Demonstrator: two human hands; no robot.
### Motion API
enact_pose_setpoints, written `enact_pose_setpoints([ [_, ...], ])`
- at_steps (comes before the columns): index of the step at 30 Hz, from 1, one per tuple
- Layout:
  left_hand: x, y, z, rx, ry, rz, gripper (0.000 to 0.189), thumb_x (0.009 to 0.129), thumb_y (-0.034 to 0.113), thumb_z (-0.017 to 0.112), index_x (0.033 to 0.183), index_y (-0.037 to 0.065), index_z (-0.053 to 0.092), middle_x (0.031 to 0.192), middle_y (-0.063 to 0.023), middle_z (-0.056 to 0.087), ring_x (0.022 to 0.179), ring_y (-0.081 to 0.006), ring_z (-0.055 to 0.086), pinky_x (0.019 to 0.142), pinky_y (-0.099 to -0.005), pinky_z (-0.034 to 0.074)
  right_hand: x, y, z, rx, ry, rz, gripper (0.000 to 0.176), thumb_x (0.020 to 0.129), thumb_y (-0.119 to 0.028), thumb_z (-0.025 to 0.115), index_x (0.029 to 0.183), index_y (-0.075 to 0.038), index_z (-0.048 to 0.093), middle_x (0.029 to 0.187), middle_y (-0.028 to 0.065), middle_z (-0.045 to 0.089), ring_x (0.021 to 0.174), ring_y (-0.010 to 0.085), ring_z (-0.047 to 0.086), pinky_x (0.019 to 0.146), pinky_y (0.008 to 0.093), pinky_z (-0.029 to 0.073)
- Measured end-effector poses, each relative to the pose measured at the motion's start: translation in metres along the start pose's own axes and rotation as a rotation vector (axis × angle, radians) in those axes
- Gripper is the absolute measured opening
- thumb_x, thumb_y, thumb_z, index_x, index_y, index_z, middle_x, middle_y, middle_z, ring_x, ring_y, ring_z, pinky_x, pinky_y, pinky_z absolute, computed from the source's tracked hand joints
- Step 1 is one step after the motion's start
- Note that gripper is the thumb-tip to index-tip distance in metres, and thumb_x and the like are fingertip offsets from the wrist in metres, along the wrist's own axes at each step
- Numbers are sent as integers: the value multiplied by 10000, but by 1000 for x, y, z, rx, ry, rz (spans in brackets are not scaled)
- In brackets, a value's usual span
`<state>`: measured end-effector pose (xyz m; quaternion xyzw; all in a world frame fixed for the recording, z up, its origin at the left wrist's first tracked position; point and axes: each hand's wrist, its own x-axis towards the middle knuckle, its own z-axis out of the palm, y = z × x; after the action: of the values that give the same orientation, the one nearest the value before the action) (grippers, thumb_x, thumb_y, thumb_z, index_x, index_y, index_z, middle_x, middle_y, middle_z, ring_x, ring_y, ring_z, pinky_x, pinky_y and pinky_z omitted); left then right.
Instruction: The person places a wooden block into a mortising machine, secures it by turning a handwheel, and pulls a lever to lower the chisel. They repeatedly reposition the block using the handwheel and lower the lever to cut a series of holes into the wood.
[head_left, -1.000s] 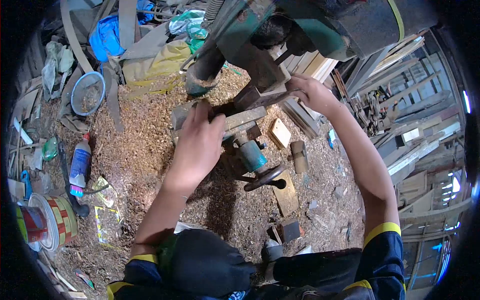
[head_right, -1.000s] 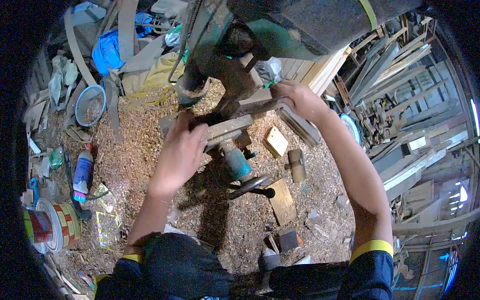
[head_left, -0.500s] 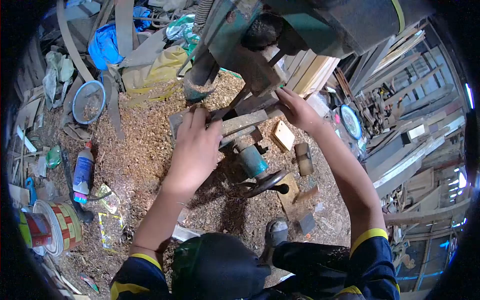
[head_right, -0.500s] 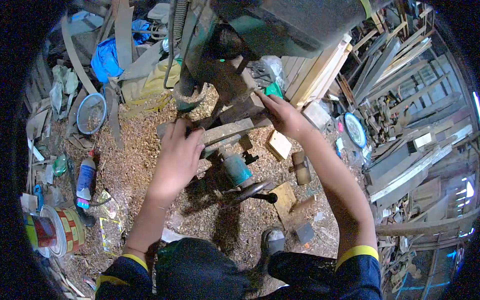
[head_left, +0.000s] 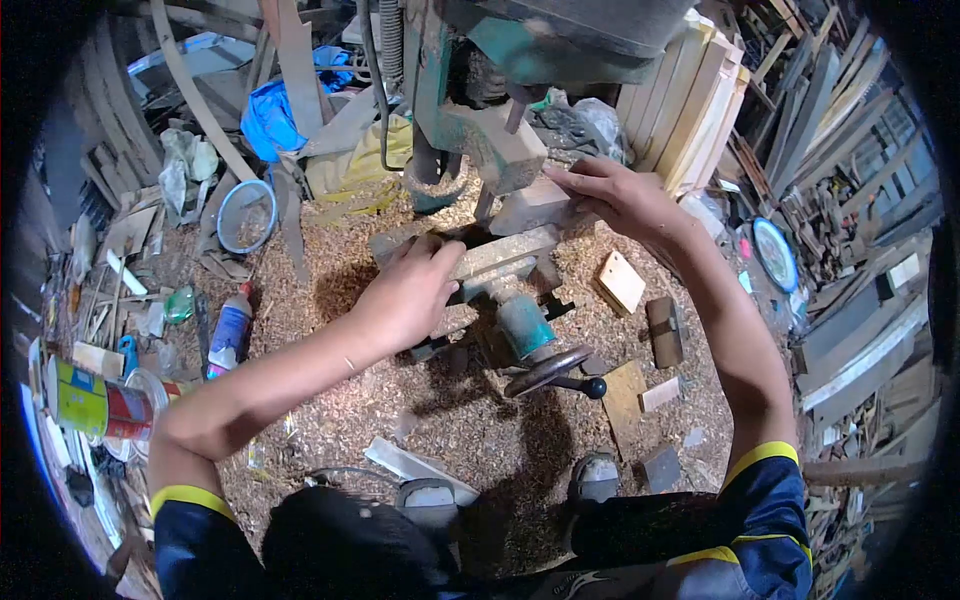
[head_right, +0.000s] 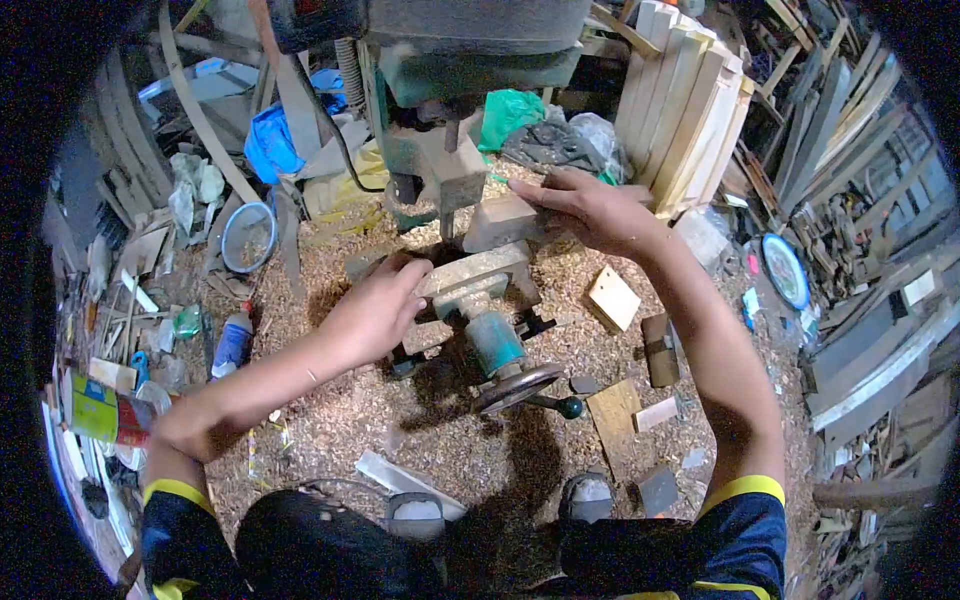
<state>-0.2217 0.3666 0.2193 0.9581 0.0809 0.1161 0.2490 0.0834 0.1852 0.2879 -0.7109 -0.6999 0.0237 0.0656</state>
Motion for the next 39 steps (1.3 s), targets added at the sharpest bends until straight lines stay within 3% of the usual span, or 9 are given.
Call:
enact_pose_setpoints([
  [2, 1, 6, -1, 4, -69, -41, 436, 989, 136, 631, 1391, 51, 486, 1237, -287, 586, 1163, -502, 591, 997, -556, 497, 3, 2, 6, 90, 184, -218, 786, 892, 55, 667, 1592, -260, 499, 1147, 106, 619, 1069, 317, 596, 977, 410, 504],
  [6, -5, 17, 2, 89, 12, -11, 415, 994, 194, 633, 1363, 50, 512, 1242, -289, 551, 1165, -497, 555, 990, -563, 473, -4, 10, 23, 135, 251, -208, 769, 865, 61, 692, 1558, -239, 549, 1128, 111, 624, 1046, 322, 581, 995, 412, 480],
  [8, -17, 46, -6, 291, 286, 105, 441, 991, 252, 635, 1355, 24, 533, 1218, -255, 550, 1127, -450, 557, 984, -543, 455, -8, 11, 27, 181, 274, -230, 742, 897, 23, 680, 1574, -239, 528, 1124, 132, 613, 1047, 338, 577, 993, 426, 474],
  [14, -62, 76, 43, -43, -23, 391, 648, 1065, 555, 473, 1292, -47, 550, 1212, -245, 575, 1174, -430, 559, 1021, -537, 431, -12, 20, 35, 148, 220, -168, 630, 982, -23, 602, 1580, -202, 514, 1177, 156, 600, 1114, 336, 587, 1019, 420, 463],
  [18, -29, 101, 76, -5, 112, 363, 324, 1016, 289, 621, 1109, -18, 577, 1071, -183, 558, 990, -383, 553, 918, -521, 451, -12, 11, 27, 116, 221, -191, 657, 955, -1, 620, 1573, -204, 524, 1159, 147, 604, 1082, 339, 577, 1006, 426, 464],
  [24, 24, 145, 54, 58, 125, 352, 286, 979, 274, 659, 1101, 23, 598, 999, -147, 519, 951, -345, 543, 900, -473, 446, -2, 1, 21, 52, 260, -281, 648, 932, 17, 642, 1537, -205, 570, 1150, 134, 617, 1051, 335, 565, 984, 445, 468],
  [29, -33, 108, 59, 3, 116, 439, 502, 967, 278, 694, 1351, -16, 561, 1402, -259, 526, 1374, -451, 501, 1162, -524, 426, -4, 14, 33, 185, 312, -277, 621, 910, -55, 705, 1500, -224, 607, 1065, 131, 658, 1031, 338, 602, 1003, 455, 475],
  [36, 24, 137, 54, -125, 144, 538, 591, 906, 243, 750, 1388, -16, 527, 1477, -274, 477, 1380, -473, 488, 1159, -549, 421, 13, 6, 45, 227, 247, -343, 619, 924, -18, 680, 1504, -217, 601, 1086, 135, 652, 1064, 345, 624, 968, 448, 502],
  [39, 3, 121, 40, -110, 104, 592, 614, 960, 373, 695, 1408, -9, 519, 1521, -263, 446, 1433, -464, 436, 1171, -561, 400, 13, 6, 38, 194, 199, -344, 643, 924, 20, 646, 1518, -220, 588, 1120, 146, 622, 1072, 343, 622, 968, 432, 505],
])
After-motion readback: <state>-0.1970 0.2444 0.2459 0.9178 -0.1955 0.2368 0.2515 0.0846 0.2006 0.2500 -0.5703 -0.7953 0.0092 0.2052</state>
